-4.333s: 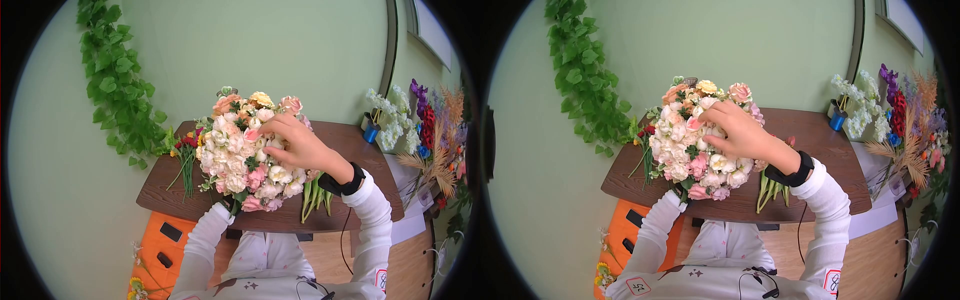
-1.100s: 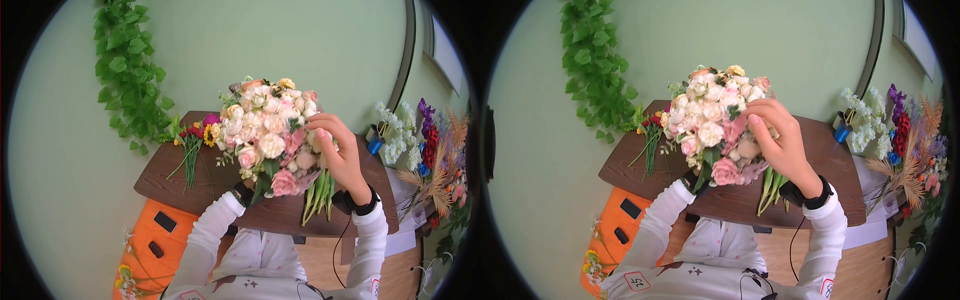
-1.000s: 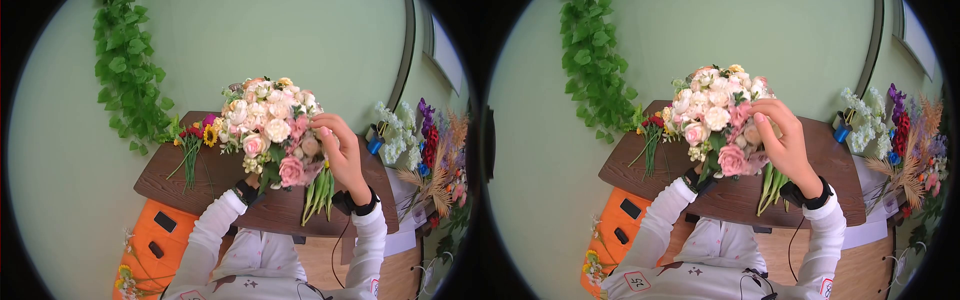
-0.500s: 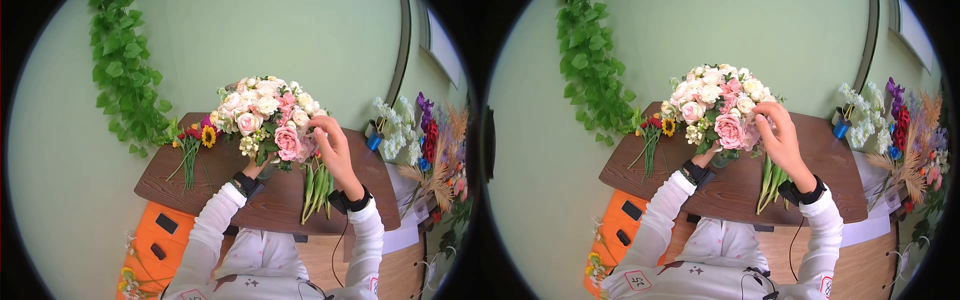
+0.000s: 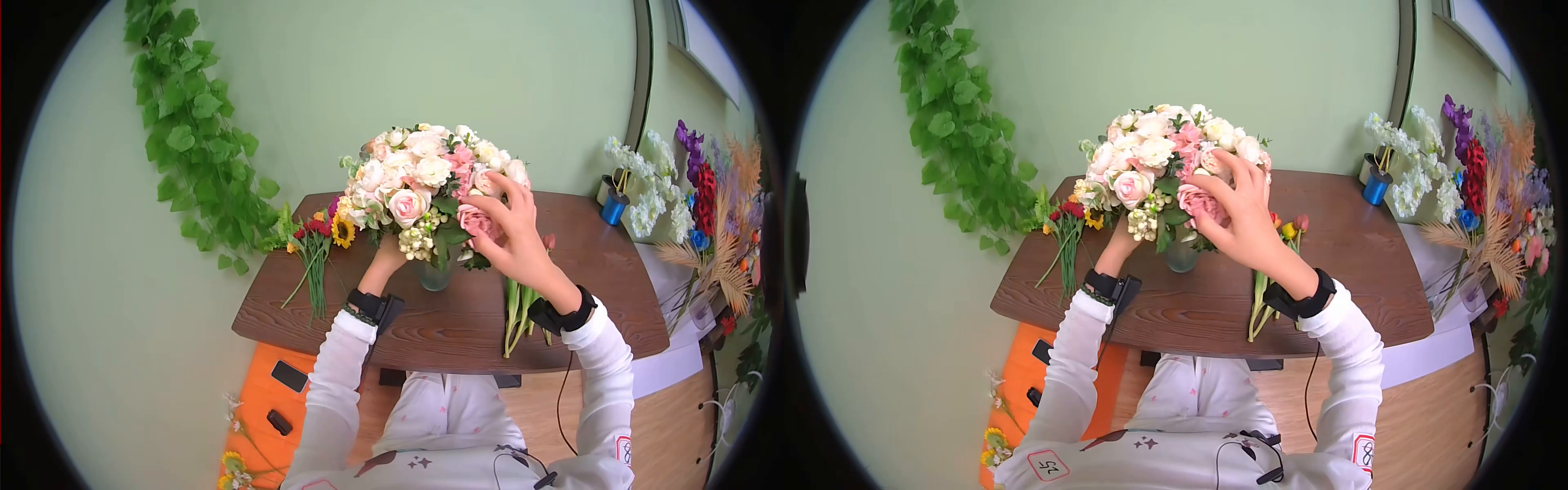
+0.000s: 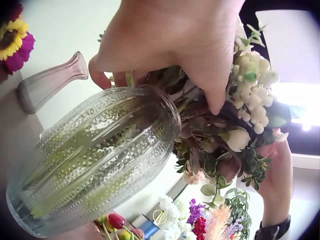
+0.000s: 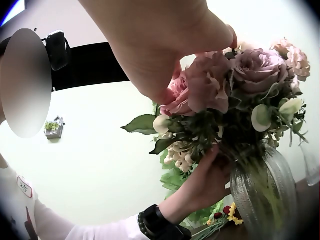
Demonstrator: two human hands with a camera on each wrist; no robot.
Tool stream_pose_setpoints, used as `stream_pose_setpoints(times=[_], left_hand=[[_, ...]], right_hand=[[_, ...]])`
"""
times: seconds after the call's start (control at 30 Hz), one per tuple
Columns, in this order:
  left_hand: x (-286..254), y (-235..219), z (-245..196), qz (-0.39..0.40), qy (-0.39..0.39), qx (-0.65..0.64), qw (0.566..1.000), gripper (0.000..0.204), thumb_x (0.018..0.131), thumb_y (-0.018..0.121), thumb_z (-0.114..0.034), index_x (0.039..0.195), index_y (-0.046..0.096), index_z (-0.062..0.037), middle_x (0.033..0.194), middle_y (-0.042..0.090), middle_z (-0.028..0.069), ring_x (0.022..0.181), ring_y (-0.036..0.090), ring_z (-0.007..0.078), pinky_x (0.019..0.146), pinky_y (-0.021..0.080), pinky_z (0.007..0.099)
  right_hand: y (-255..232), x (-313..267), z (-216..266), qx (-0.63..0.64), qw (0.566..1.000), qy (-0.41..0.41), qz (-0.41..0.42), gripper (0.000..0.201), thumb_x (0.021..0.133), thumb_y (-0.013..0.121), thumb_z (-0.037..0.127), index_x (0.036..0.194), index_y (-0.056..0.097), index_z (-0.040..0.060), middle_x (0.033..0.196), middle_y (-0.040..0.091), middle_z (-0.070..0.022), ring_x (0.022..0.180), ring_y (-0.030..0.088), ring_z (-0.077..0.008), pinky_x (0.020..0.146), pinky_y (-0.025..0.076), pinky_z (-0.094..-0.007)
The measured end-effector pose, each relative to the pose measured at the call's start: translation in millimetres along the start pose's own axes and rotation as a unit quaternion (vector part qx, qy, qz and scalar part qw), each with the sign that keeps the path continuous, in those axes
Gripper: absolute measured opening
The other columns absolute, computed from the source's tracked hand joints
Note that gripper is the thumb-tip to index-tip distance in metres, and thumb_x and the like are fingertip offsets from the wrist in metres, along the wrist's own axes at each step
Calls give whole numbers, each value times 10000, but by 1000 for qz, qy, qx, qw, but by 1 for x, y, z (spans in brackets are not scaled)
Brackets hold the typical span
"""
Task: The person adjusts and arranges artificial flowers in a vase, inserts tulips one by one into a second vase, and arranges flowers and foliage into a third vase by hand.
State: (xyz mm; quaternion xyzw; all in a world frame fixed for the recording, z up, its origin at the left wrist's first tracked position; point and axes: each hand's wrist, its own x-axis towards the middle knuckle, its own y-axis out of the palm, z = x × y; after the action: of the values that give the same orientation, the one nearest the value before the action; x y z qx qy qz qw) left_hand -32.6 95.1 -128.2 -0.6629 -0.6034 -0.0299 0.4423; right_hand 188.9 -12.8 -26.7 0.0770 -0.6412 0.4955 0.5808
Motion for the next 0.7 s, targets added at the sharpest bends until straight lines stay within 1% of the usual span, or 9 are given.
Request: stream_pose_setpoints(times=[0.03,0.07,0.3,0.37,0.5,0.6,0.63,0.67,0.7], left_hand=[[3,-3,0,54,-55,54,996,416,820,549,-194,1193,454,-36,1168,515,136,1108,471,241,913,377,322],[3,-2,0,7,-3,-16,1000,469,820,553,-253,1209,426,-24,1201,484,148,1128,452,267,935,357,333],[36,19,-14,20,-24,-58,998,483,819,555,-257,1216,414,-20,1215,469,154,1135,444,273,940,350,339],[37,23,-19,23,-30,-72,997,488,819,555,-258,1218,410,-18,1219,464,156,1138,441,275,942,348,341],[33,34,-29,27,-47,-97,994,498,818,556,-261,1223,403,-15,1228,454,160,1142,436,280,946,344,345],[46,39,-37,30,-60,-115,991,505,817,557,-263,1226,397,-13,1235,447,163,1146,432,283,949,340,348],[38,39,-37,30,-65,-122,990,507,817,557,-264,1227,395,-12,1238,445,164,1147,431,284,950,339,349],[-30,26,-26,30,-70,-128,989,510,817,558,-264,1228,393,-12,1240,442,165,1149,430,285,951,338,351],[-27,27,-28,30,-75,-134,988,512,817,558,-265,1229,391,-11,1242,440,165,1150,428,286,951,337,352]], right_hand=[[0,0,-2,0,1000,0,-1,396,693,602,164,1086,557,127,1261,365,-182,1172,289,-356,978,216,-464],[0,0,-4,7,1000,4,-5,360,694,580,139,1052,562,122,1257,374,-173,1170,298,-348,977,219,-458],[-7,-1,-23,45,997,56,-8,269,694,486,31,943,565,97,1242,421,-117,1167,330,-310,965,243,-425],[-7,-2,-29,49,997,61,-20,289,702,468,10,960,567,94,1225,444,-118,1148,358,-305,953,265,-410],[-12,-4,-18,163,977,112,-75,286,727,508,42,1003,566,85,1197,469,-127,1098,409,-296,929,304,-393],[-13,-6,-8,42,996,-3,-80,400,692,621,178,1060,519,61,1204,445,-136,1127,381,-321,943,280,-423],[-15,-5,-4,42,996,-3,-80,400,692,621,178,1060,519,61,1204,445,-136,1127,381,-321,943,280,-423],[-15,-3,3,7,998,-24,-65,444,667,645,218,1063,515,65,1214,431,-139,1136,371,-328,946,274,-434],[-16,-3,6,-28,997,-46,-51,489,643,670,258,1066,511,69,1225,417,-142,1144,361,-335,950,267,-444]])
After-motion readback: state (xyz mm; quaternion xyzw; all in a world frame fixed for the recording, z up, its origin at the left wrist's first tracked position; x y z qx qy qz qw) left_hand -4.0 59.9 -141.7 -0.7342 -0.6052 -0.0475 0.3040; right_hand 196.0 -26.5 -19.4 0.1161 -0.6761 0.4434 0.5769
